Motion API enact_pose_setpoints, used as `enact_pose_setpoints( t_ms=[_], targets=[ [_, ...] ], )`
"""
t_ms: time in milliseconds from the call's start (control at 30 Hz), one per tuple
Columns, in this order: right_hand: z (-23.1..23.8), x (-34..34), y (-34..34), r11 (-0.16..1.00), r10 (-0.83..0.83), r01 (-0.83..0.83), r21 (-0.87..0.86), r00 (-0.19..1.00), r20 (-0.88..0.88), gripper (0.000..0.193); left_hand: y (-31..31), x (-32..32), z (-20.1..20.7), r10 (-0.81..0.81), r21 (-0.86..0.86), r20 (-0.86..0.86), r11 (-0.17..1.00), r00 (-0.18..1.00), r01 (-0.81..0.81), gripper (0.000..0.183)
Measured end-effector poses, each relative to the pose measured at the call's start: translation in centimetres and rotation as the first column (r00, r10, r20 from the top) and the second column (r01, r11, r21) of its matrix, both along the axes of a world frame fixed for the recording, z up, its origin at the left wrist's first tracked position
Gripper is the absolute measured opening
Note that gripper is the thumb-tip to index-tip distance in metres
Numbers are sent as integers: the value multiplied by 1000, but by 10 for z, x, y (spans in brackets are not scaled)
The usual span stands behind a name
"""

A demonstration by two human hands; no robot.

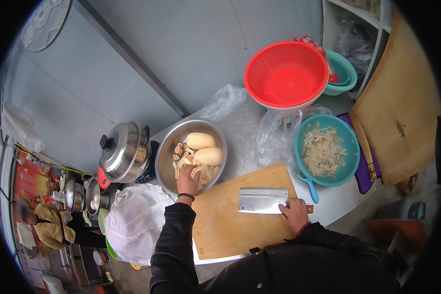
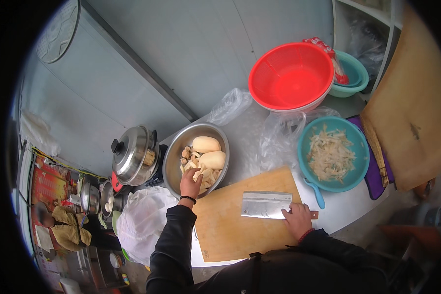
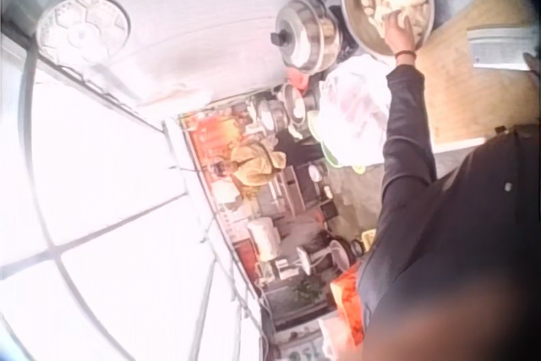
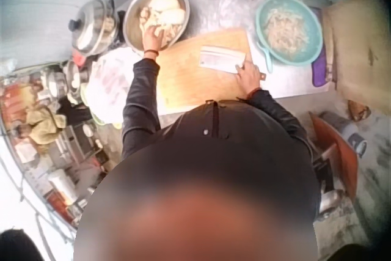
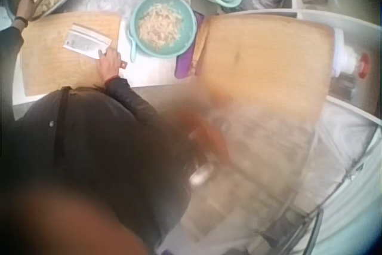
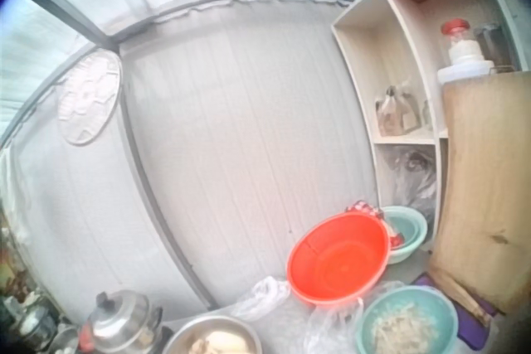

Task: The person slices peeled white root vegetables on a wooden cutting board using a cleaver. They cut the vegetables into uniform sticks and place them into a metal bowl. The person repeats this process with multiple vegetables throughout the clip.

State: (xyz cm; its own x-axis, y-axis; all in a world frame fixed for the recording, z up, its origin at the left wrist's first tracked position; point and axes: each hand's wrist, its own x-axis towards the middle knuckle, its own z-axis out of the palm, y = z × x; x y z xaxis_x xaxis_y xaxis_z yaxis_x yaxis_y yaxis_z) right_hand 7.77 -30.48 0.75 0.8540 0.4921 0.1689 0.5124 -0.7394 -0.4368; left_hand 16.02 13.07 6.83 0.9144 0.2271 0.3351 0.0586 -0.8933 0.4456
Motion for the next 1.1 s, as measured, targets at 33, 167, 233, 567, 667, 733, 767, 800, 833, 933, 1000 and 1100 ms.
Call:
enact_pose_setpoints(
  t_ms=[33,167,233,567,667,733,767,800,833,933,1000,1100],
  targets=[
    [1,-2,4,999,27,-27,-28,999,20,49,4,8,-1,-21,21,-18,1000,1000,22,31],
    [3,-4,26,990,94,-84,-113,992,87,56,23,59,-7,-84,83,-115,992,990,94,47],
    [2,1,31,990,106,-98,-101,991,85,56,31,91,-12,-98,158,-199,979,975,131,61],
    [-3,3,32,994,88,-80,-75,991,103,55,46,207,-20,-20,581,-610,669,792,464,59],
    [-2,3,32,993,83,-73,-92,990,111,56,47,214,-20,-42,577,-615,656,787,486,47],
    [0,4,32,993,79,-70,-91,991,105,56,49,216,-17,-60,559,-625,661,779,500,46],
    [1,4,33,994,77,-69,-87,992,96,56,51,216,-15,-81,548,-625,662,776,511,47],
    [1,3,33,994,76,-67,-90,992,101,55,52,215,-14,-96,543,-626,658,774,521,47],
    [2,3,33,993,76,-67,-93,992,100,55,53,213,-13,-97,517,-622,694,777,500,51],
    [4,3,33,994,74,-66,-92,993,96,54,56,201,-8,-135,453,-544,784,828,425,57],
    [6,3,33,994,71,-62,-92,992,100,54,57,183,-1,-196,403,-408,838,892,369,55],
    [10,2,33,994,71,-61,-94,992,102,54,50,150,21,-280,385,-200,859,939,338,55]
  ],
)
